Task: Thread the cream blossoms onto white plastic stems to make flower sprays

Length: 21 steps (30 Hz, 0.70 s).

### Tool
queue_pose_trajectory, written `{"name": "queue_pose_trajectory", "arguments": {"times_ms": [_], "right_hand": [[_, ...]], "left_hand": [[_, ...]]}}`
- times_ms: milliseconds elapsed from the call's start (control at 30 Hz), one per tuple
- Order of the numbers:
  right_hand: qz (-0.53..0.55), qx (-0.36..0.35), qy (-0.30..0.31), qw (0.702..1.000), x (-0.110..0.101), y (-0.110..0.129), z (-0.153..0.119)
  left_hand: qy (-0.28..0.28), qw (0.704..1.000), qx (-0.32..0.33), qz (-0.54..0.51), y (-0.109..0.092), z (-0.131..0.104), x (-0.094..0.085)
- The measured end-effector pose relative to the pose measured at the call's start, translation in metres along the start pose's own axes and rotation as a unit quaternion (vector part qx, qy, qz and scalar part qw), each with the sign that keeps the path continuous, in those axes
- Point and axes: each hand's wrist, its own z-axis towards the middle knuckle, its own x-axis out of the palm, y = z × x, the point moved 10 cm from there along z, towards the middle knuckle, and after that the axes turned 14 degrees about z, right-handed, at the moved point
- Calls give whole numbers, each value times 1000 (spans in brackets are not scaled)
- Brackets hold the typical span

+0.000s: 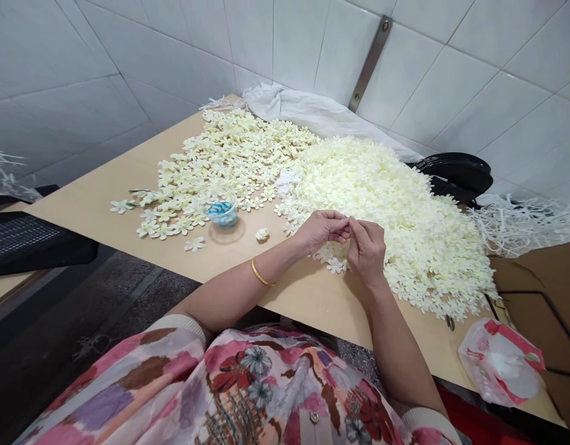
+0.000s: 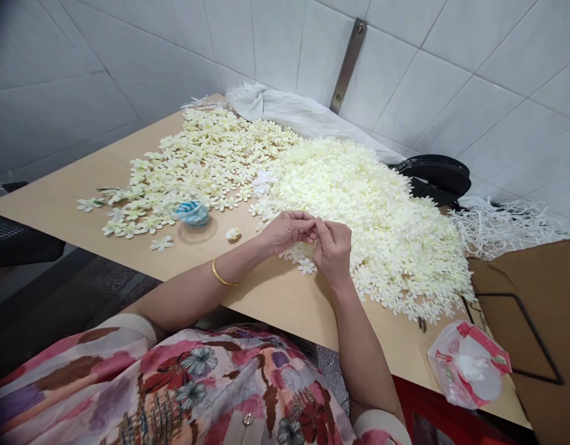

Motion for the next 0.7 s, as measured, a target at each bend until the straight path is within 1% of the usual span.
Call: {"name": "queue_pose_trajectory", "arguments": {"times_ms": [100,167,233,367,467,567,700], "right_hand": [[32,38,-10,999,-2,-7,0],[45,60,-18,997,-4,-11,0],[42,66,-30,996,-8,-11,0],[4,35,-55,998,-16,-1,2],[-25,-10,-36,999,-13,10,3],[-35,-15,-12,999,-7,10,3],[-13,24,-5,1000,-5,-1,3]], "left_hand": [[-3,1000,5,14,-2,-1,0],[-16,999,16,34,-5,-2,-1],[-34,997,27,65,-8,-4,-3],[-70,989,39,126,-15,-7,-7],[-89,981,44,165,-18,-10,-8],[-86,978,48,185,-19,-10,-7],[-49,980,47,189,-15,-7,-2]]}}
